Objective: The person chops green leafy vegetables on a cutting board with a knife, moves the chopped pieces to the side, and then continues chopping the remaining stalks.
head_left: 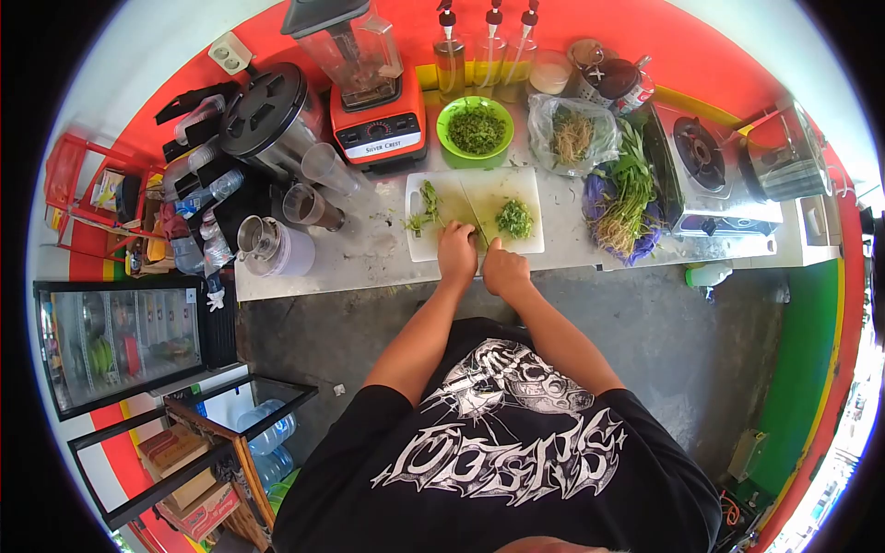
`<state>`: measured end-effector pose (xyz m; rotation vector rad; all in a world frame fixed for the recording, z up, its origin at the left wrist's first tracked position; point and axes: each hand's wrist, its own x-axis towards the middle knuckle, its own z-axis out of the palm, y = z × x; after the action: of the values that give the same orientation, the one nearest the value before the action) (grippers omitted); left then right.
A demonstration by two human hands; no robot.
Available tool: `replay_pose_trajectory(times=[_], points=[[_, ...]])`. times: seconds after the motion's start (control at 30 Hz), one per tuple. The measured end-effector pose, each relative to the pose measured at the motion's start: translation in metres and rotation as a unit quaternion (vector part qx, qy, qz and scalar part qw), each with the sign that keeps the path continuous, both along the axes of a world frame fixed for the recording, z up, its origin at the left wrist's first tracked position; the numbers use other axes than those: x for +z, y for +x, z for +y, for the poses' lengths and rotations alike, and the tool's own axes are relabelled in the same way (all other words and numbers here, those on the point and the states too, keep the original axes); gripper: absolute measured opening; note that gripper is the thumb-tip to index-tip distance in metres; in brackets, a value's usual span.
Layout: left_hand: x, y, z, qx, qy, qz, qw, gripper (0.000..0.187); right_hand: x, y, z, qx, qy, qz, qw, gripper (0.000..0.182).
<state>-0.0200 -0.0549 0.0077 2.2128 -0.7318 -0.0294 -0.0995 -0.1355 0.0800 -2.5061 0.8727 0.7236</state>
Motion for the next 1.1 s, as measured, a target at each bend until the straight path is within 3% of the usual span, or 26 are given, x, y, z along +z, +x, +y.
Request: replay_pose_trajectory(times=[0.17, 0.43, 0.5, 0.7, 1.0, 1.1], points=[[0.005, -0.002, 0.004, 0.008, 0.006, 0.008, 1.0, 0.014, 0.026, -0.001, 0.0, 0.041, -0.004, 0.022, 0.999, 0.035], [0.002, -0.001, 0.001, 0.067, -0.024, 0.028, 0.997, 0.025, 0.005, 0.004, -0.004, 0.018, 0.005, 0.006, 1.0, 0.035], [0.003, 0.001, 0.005, 0.018, 0.032, 0.044, 0.998, 0.019, 0.012, 0.003, -0.005, 0.024, 0.008, 0.008, 1.0, 0.035], [0.004, -0.001, 0.003, 0.027, 0.014, 0.016, 0.999, 0.008, 0.001, -0.004, 0.007, 0.035, -0.003, 0.031, 0.999, 0.033], [-0.006, -0.004, 0.022, -0.025, -0.035, -0.052, 0.998, 0.01, -0.001, -0.009, 0.008, 0.035, 0.01, 0.014, 0.999, 0.036], [-0.004, 0.0, 0.021, -0.014, -0.027, -0.018, 0.999, 0.01, -0.01, -0.005, 0.009, 0.012, 0.022, 0.007, 1.0, 0.037]])
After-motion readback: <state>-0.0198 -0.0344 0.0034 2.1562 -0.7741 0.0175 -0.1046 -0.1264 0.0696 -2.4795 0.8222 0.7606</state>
